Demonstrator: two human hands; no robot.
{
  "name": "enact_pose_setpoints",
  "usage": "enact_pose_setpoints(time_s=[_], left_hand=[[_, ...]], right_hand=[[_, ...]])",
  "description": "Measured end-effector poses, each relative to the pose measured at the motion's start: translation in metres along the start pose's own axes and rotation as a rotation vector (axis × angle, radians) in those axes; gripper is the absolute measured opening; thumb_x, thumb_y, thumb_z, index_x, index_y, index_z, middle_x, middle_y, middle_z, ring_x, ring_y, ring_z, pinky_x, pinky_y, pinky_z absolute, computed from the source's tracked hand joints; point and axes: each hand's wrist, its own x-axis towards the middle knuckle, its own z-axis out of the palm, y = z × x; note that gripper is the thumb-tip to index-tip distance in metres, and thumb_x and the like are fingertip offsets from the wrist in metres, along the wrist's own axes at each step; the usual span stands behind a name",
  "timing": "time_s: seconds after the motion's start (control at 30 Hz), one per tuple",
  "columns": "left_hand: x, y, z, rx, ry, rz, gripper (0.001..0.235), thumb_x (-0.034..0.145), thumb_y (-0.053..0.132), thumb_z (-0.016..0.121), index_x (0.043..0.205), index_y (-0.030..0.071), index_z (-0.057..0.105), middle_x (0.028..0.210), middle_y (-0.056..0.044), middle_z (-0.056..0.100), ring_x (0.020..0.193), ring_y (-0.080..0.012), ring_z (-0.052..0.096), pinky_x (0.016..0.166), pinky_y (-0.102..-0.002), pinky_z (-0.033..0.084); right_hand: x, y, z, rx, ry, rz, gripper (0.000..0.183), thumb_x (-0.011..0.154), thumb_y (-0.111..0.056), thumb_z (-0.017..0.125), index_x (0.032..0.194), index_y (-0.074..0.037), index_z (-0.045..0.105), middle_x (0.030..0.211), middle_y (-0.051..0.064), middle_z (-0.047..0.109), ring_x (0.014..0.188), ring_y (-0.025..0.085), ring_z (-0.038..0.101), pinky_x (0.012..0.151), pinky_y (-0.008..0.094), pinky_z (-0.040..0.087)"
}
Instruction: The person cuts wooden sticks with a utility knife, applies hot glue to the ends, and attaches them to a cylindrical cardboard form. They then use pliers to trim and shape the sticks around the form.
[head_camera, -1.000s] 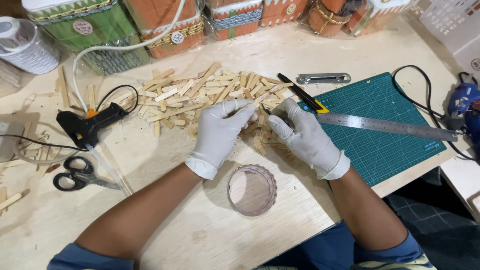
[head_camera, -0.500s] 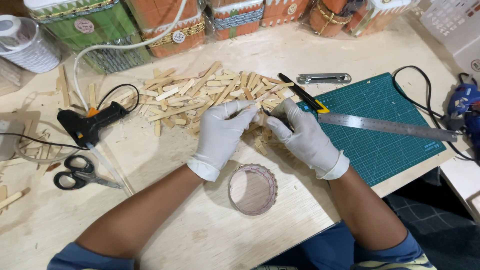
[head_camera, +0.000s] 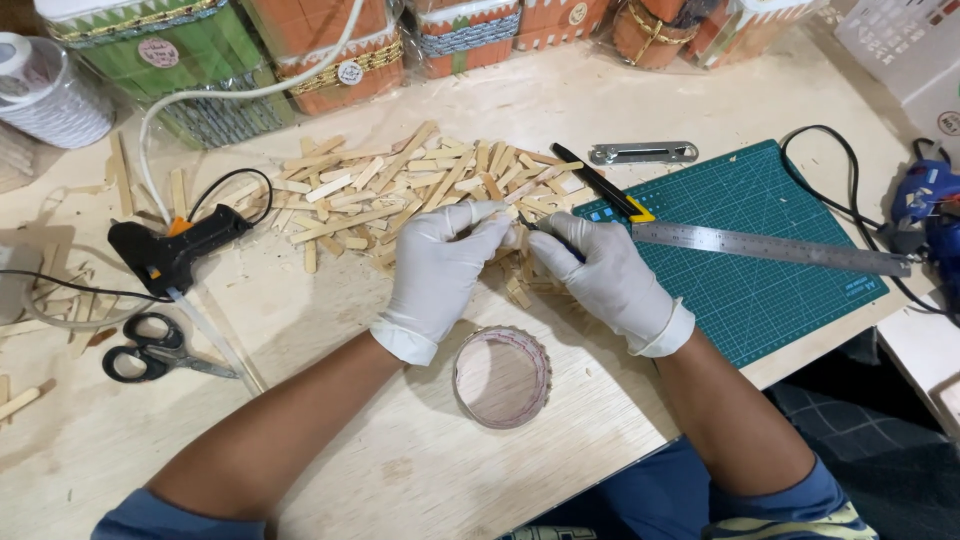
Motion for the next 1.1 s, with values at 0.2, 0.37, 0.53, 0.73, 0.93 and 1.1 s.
enact_pose_setpoints(time_s=[0.2, 0.37, 0.53, 0.73, 0.93, 1.1], left_hand=[[-0.001, -0.006, 0.0, 0.058, 0.01, 0.102, 0.018, 0.085, 0.012, 0.081, 0.102, 0.011, 0.082, 0.083, -0.01, 0.079, 0.084, -0.0085, 0.064, 0.079, -0.03, 0.057], [-0.005, 0.01, -0.005, 0.127, 0.001, 0.109, 0.014, 0.084, 0.013, 0.08, 0.097, 0.011, 0.082, 0.078, -0.008, 0.078, 0.082, -0.0081, 0.066, 0.076, -0.029, 0.058], [0.002, -0.001, -0.013, 0.27, 0.017, 0.157, 0.011, 0.081, 0.018, 0.084, 0.092, 0.017, 0.083, 0.076, -0.005, 0.078, 0.078, -0.012, 0.075, 0.074, -0.027, 0.058], [-0.001, 0.009, -0.011, 0.194, 0.003, 0.146, 0.01, 0.084, 0.015, 0.079, 0.094, 0.013, 0.083, 0.079, -0.007, 0.079, 0.083, -0.0106, 0.071, 0.079, -0.031, 0.06], [0.0, 0.006, -0.009, 0.141, 0.035, 0.129, 0.016, 0.084, 0.015, 0.081, 0.099, 0.009, 0.082, 0.087, -0.013, 0.08, 0.091, -0.014, 0.071, 0.083, -0.035, 0.059], [0.003, 0.0, -0.011, 0.2, 0.009, 0.218, 0.013, 0.083, 0.015, 0.082, 0.096, 0.013, 0.083, 0.084, -0.011, 0.079, 0.089, -0.0211, 0.076, 0.082, -0.034, 0.059]], right_hand=[[-0.004, 0.01, 0.001, -0.134, 0.003, -0.008, 0.031, 0.103, -0.038, 0.064, 0.093, -0.01, 0.073, 0.061, 0.01, 0.067, 0.057, 0.02, 0.064, 0.059, 0.033, 0.055], [-0.006, 0.011, 0.007, -0.215, 0.096, -0.002, 0.03, 0.103, -0.041, 0.066, 0.096, -0.012, 0.073, 0.06, 0.01, 0.064, 0.052, 0.022, 0.061, 0.054, 0.032, 0.052], [-0.004, 0.016, 0.002, -0.202, 0.155, 0.004, 0.033, 0.104, -0.042, 0.065, 0.09, -0.013, 0.073, 0.056, 0.007, 0.06, 0.05, 0.018, 0.057, 0.053, 0.028, 0.05], [-0.004, -0.001, -0.004, -0.107, 0.304, -0.071, 0.022, 0.104, -0.033, 0.064, 0.106, -0.013, 0.07, 0.069, 0.019, 0.064, 0.062, 0.03, 0.062, 0.062, 0.04, 0.053], [-0.006, -0.002, -0.001, -0.021, 0.12, -0.116, 0.023, 0.1, -0.036, 0.065, 0.104, -0.013, 0.068, 0.073, 0.012, 0.068, 0.069, 0.025, 0.065, 0.068, 0.041, 0.055], [-0.005, -0.011, -0.004, -0.044, 0.048, -0.138, 0.027, 0.102, -0.037, 0.063, 0.107, -0.011, 0.068, 0.08, 0.018, 0.069, 0.074, 0.032, 0.068, 0.071, 0.044, 0.056]])
